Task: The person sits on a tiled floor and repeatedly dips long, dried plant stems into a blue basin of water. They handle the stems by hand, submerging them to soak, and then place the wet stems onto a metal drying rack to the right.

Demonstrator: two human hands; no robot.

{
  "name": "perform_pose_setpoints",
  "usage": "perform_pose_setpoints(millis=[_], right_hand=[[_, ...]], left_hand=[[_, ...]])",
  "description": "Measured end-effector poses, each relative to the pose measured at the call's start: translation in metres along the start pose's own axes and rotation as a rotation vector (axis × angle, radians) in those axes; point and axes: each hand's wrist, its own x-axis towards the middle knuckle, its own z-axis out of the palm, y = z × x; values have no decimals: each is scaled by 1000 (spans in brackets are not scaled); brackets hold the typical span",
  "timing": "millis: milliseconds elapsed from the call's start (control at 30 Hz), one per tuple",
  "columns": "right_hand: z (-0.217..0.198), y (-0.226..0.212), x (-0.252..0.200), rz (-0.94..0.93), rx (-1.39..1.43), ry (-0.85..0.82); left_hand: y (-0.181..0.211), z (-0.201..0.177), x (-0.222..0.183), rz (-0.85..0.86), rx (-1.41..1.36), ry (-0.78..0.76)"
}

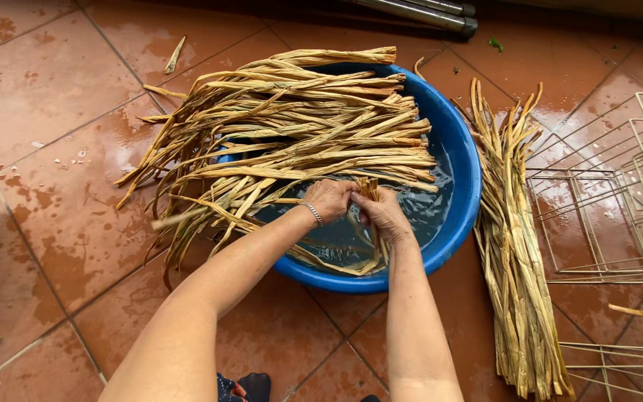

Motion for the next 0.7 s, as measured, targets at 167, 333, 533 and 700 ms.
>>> perform_pose_setpoints(millis=[167,333,533,700], right_hand=[[-14,62,44,26,-453,115],[-31,96,71,48,-1067,386],[-70,101,88,345,-952,467],[-88,96,84,450,-861,596]], left_hand=[[-19,25,-4,-87,12,-278],[-27,42,-21,10,258,-429],[-57,-8,-38,-64,365,-580],[-72,-26,-53,-109,469,-541]])
